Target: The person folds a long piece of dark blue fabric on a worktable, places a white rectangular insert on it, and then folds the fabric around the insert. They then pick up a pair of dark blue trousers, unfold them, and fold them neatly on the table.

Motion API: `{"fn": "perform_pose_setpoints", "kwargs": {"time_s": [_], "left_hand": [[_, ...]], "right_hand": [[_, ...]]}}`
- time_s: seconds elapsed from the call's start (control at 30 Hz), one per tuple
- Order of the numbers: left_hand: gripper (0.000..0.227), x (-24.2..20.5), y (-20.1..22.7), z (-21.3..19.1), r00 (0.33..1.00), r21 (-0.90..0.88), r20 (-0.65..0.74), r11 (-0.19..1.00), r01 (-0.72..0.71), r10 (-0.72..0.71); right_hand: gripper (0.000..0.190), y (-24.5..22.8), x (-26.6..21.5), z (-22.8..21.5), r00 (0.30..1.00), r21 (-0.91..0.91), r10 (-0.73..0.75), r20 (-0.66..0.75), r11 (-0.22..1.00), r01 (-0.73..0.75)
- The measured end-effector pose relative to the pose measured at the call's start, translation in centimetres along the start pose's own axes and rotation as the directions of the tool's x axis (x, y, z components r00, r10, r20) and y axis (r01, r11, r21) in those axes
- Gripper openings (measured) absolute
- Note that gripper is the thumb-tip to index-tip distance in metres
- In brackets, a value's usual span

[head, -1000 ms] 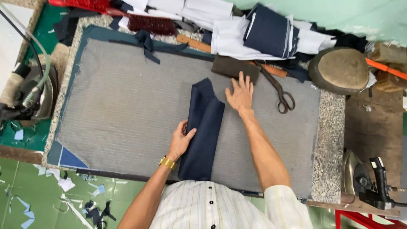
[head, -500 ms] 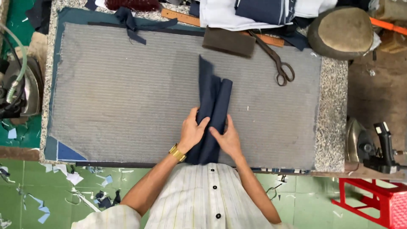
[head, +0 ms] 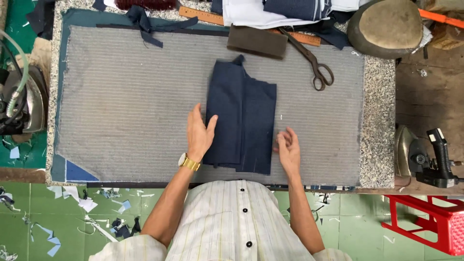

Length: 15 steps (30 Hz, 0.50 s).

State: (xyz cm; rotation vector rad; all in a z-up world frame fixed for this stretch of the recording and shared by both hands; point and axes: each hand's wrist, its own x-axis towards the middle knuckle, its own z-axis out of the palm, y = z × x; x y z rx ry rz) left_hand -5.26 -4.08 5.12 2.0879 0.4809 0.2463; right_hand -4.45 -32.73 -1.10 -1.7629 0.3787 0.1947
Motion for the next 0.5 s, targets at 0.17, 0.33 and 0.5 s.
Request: {"fn": "perform_pose_setpoints", "kwargs": {"time_s": [0.17, 0.33, 0.5], "left_hand": [[0.038, -1.6, -1.4, 2.1, 0.984, 0.270, 0.023, 0.947, -0.177, 0.177], [0.069, -3.2, 0.2, 6.2, 0.964, 0.437, 0.222, 0.868, -0.236, 0.150], [0.053, -3.4, -3.0, 9.0, 0.906, 0.495, 0.395, 0.795, -0.350, 0.152]], "right_hand": [[0.065, 3.6, 0.2, 0.7, 0.997, -0.446, 0.077, 0.009, 0.893, -0.065], [0.067, 1.0, -0.7, 1.6, 0.999, -0.556, 0.006, 0.052, 0.831, 0.025], [0.050, 6.3, 2.2, 0.6, 0.993, -0.547, 0.107, 0.046, 0.835, -0.065]]}}
